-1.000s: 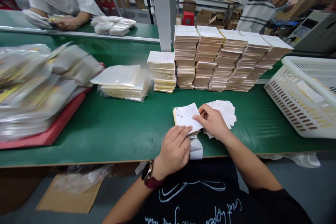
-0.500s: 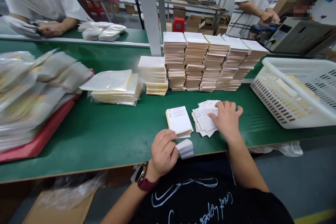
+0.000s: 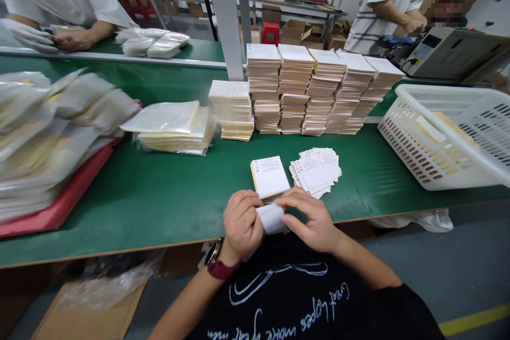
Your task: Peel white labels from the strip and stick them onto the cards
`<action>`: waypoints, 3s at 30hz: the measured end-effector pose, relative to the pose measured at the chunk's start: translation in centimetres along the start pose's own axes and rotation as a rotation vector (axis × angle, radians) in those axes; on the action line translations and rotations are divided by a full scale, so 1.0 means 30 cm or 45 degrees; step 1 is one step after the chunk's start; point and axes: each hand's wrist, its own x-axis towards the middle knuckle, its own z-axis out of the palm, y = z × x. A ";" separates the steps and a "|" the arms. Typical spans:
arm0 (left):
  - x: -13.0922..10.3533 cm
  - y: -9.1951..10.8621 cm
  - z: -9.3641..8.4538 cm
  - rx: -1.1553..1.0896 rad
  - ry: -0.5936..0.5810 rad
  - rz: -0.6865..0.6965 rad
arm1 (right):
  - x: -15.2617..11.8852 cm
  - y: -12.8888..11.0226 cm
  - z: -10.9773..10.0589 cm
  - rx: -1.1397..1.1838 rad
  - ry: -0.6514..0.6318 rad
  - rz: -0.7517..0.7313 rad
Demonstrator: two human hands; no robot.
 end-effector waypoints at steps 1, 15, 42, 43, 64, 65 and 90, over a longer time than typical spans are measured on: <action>-0.003 0.000 0.002 0.022 0.031 -0.021 | 0.001 0.003 0.001 0.000 0.004 0.019; -0.002 0.012 0.007 0.082 -0.021 0.079 | 0.013 0.017 -0.011 -0.334 0.353 -0.238; 0.000 0.016 0.016 0.133 -0.109 0.137 | 0.199 0.125 0.035 -0.601 0.071 0.452; 0.002 0.017 0.018 0.136 -0.113 0.140 | 0.200 0.118 0.037 -0.695 0.044 0.432; -0.004 0.010 0.024 0.163 -0.192 0.156 | 0.173 0.180 -0.023 -0.255 0.190 0.686; -0.005 0.010 0.022 0.155 -0.172 0.158 | 0.167 0.176 -0.038 -0.264 0.238 0.671; -0.005 0.014 -0.011 0.171 0.007 0.134 | -0.019 0.012 -0.021 -0.055 -0.043 0.337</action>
